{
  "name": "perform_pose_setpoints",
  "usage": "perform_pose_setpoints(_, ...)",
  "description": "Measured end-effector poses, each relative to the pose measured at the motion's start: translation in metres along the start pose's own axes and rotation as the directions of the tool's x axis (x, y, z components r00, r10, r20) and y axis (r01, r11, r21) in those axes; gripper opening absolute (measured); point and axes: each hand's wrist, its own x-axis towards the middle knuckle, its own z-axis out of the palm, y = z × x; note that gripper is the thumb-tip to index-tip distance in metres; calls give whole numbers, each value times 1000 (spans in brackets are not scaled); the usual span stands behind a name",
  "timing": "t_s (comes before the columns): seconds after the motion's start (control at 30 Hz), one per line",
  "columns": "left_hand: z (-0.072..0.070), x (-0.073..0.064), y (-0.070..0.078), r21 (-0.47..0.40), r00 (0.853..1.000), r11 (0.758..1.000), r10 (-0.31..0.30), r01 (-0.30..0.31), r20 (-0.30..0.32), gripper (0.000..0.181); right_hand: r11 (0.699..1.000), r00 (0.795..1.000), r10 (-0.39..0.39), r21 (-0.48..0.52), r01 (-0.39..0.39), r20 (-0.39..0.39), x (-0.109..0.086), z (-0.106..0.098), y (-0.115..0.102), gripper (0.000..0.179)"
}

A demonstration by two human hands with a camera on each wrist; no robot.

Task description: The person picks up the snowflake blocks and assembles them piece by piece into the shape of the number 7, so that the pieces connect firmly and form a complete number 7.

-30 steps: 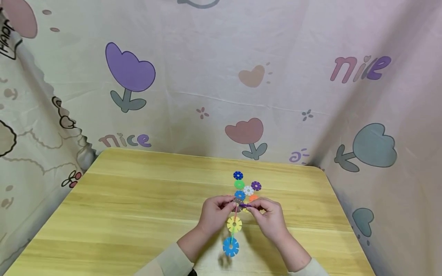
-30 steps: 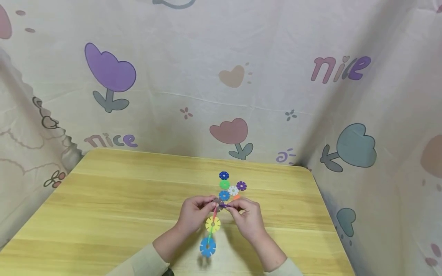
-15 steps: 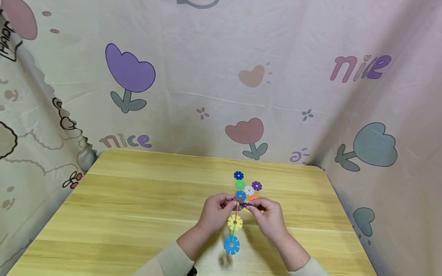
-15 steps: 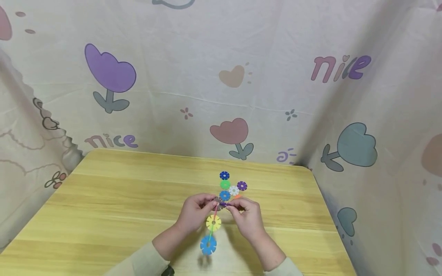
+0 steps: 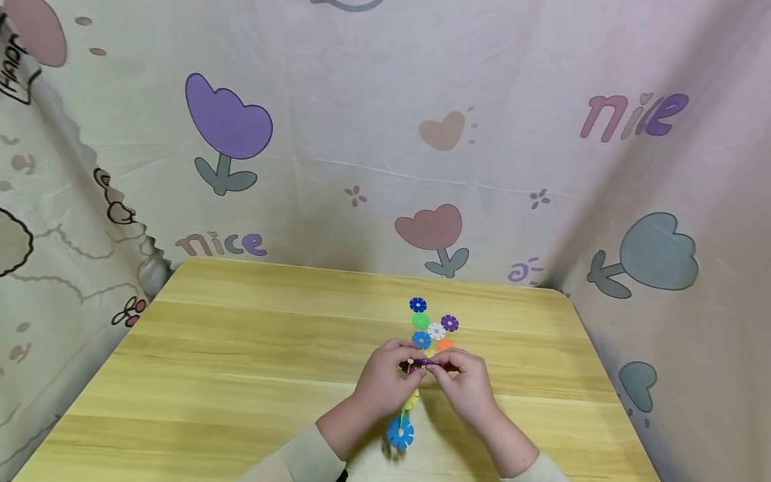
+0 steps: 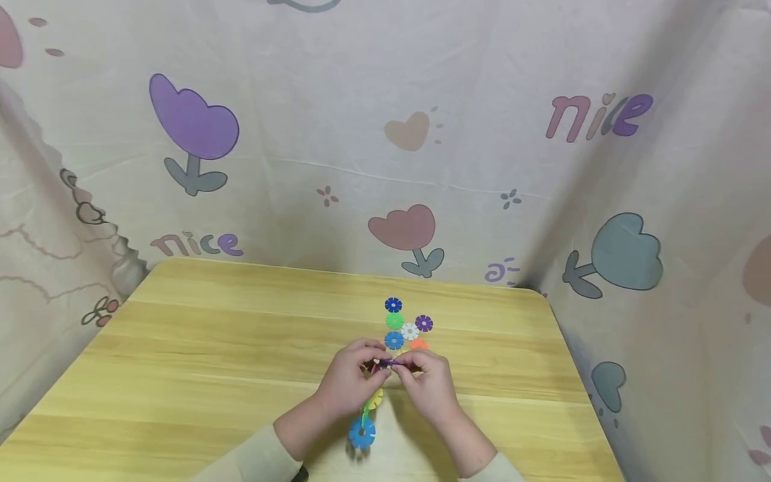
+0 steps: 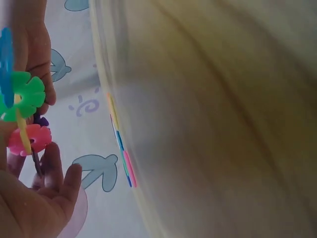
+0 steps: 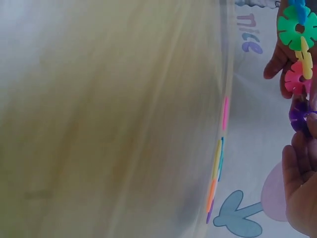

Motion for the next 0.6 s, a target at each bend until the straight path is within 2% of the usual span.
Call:
perform_pose_setpoints(0.3,3,0,-1,11,997,1000,16,-16,-80,4,999,999,-33,-12,34,26,-1,1,0,22)
perform_pose_setpoints(0.4,1,-1,-1,16,996,1000,-7,9,-94,5,999,998,-35,-29,36,45,1,-3,4,19)
perform_pose_setpoints(0.5,-1,0,0,-1,993,998,-61,61,-102,5,1000,999,14,-24,-12,50,6,-12,9,18)
perform_pose_setpoints(0.6,-3,0,1,-50,988,992,-119,114,-102,3,993,994,112,-23,-112,16,12,-24,15,18)
